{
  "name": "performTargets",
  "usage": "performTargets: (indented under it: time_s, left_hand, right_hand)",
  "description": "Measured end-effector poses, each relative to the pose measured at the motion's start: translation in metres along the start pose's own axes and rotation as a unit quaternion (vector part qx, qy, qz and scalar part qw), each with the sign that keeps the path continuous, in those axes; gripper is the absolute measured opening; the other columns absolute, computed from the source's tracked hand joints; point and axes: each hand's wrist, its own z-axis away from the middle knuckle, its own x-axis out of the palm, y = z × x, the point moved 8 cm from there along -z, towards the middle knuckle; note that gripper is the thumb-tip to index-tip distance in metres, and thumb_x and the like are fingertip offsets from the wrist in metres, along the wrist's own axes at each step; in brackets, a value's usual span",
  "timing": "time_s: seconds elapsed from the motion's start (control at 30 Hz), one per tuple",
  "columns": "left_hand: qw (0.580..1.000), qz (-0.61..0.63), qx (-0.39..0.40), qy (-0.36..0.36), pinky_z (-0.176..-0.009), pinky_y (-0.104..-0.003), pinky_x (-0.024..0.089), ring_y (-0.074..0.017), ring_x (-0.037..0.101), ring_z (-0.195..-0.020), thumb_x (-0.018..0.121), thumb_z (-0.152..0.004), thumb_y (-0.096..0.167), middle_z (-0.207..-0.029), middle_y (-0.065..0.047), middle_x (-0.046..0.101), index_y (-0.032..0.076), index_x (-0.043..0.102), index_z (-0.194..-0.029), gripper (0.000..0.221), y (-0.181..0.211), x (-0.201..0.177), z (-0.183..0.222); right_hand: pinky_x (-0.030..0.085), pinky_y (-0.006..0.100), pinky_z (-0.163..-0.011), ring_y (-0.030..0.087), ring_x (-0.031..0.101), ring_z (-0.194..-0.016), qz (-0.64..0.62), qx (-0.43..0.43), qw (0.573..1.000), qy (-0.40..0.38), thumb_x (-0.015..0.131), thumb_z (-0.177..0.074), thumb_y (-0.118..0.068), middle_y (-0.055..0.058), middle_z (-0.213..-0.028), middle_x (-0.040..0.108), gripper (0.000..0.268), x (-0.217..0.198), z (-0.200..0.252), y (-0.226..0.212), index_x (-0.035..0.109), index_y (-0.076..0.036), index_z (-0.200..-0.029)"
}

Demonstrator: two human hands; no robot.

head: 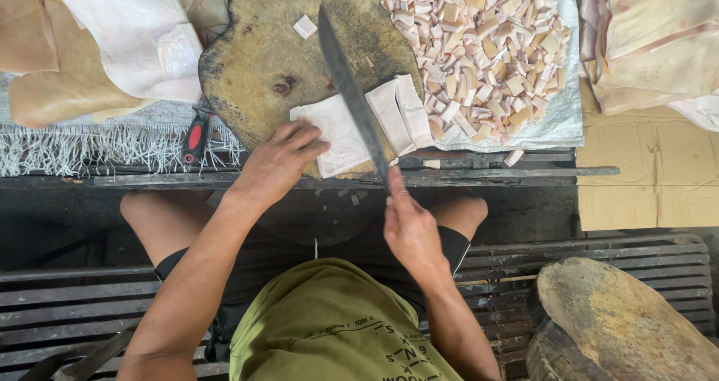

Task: The person cuts folded sheets of pork rind into small cubes on a wooden chopping block using a large knife. The person periodically sharpens the knife with a honing steel and continues cutting, accumulating a pile of diced pieces on a cloth.

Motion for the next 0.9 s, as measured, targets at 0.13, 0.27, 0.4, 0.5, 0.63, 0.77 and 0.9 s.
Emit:
performTargets:
  time_s: [0.13, 0.27, 0.4, 0.5, 0.63, 0.77, 0.9]
  left_hand:
    - [1.000, 0.009, -0.006, 0.000, -0.106, -0.043, 0.048, -0.0285, 0.051, -0.134, 0.067, -0.081, -0.001, -0.138, -0.001, 0.061, 0.018, 0.071, -0.126, 0.049, -0.002, 0.002, 0.001]
    - [1.000, 0.019, -0.001, 0.011, -0.104, -0.044, 0.049, -0.0292, 0.052, -0.132, 0.069, -0.082, 0.005, -0.134, -0.002, 0.062, 0.017, 0.071, -0.123, 0.043, 0.002, -0.003, -0.001]
    - [1.000, 0.024, 0.005, 0.002, -0.101, -0.044, 0.049, -0.0294, 0.054, -0.128, 0.070, -0.079, 0.006, -0.128, -0.002, 0.063, 0.013, 0.070, -0.119, 0.041, 0.007, -0.009, -0.001]
    - [1.000, 0.005, 0.019, 0.015, -0.099, -0.045, 0.048, -0.0287, 0.055, -0.127, 0.070, -0.083, 0.008, -0.125, -0.003, 0.064, 0.012, 0.069, -0.116, 0.033, 0.006, -0.011, -0.007]
    - [0.999, 0.000, 0.024, 0.034, -0.101, -0.045, 0.047, -0.0282, 0.055, -0.125, 0.071, -0.083, 0.008, -0.124, -0.005, 0.064, 0.011, 0.070, -0.114, 0.031, 0.005, -0.012, -0.005]
    - [0.992, 0.093, -0.021, 0.085, -0.101, -0.044, 0.048, -0.0325, 0.056, -0.118, 0.072, -0.087, 0.011, -0.122, -0.008, 0.064, 0.009, 0.072, -0.114, 0.027, 0.008, -0.004, -0.003]
    - [0.986, 0.139, -0.031, 0.089, -0.099, -0.044, 0.050, -0.0335, 0.058, -0.119, 0.071, -0.090, 0.012, -0.125, -0.011, 0.064, 0.005, 0.071, -0.112, 0.023, 0.004, 0.000, 0.000]
  right_hand:
    - [0.061, 0.031, -0.062, 0.018, 0.074, -0.072, -0.009, -0.058, 0.989, 0.132, 0.051, -0.108, 0.002, 0.022, -0.104, 0.075, 0.071, -0.079, 0.007, -0.012, 0.020, -0.018, -0.168]
    - [0.054, 0.031, -0.054, 0.016, 0.067, -0.061, -0.084, -0.093, 0.940, 0.318, 0.049, -0.108, -0.001, 0.008, -0.089, 0.072, 0.059, -0.105, 0.019, -0.010, 0.031, -0.016, -0.163]
    - [0.058, 0.047, -0.066, 0.040, 0.069, -0.076, 0.076, 0.005, 0.996, -0.045, 0.057, -0.094, -0.004, 0.026, -0.101, 0.071, 0.064, 0.010, 0.015, 0.001, 0.037, -0.006, -0.155]
    - [0.055, 0.052, -0.065, 0.044, 0.068, -0.075, 0.027, 0.037, 0.996, -0.078, 0.059, -0.093, -0.002, 0.025, -0.091, 0.071, 0.066, 0.026, 0.023, 0.018, 0.038, -0.002, -0.155]
    - [0.055, 0.050, -0.065, 0.046, 0.068, -0.075, 0.008, 0.055, 0.997, -0.046, 0.060, -0.092, 0.000, 0.028, -0.091, 0.071, 0.064, 0.008, 0.014, 0.028, 0.043, -0.006, -0.153]
    - [0.055, 0.049, -0.066, 0.047, 0.067, -0.074, -0.024, 0.111, 0.993, -0.017, 0.059, -0.094, 0.001, 0.029, -0.083, 0.068, 0.066, 0.000, 0.007, 0.032, 0.041, -0.006, -0.156]
    - [0.059, 0.045, -0.067, 0.040, 0.071, -0.068, -0.073, 0.111, 0.991, 0.002, 0.059, -0.095, 0.001, 0.026, -0.083, 0.069, 0.063, -0.008, 0.011, 0.025, 0.042, -0.010, -0.156]
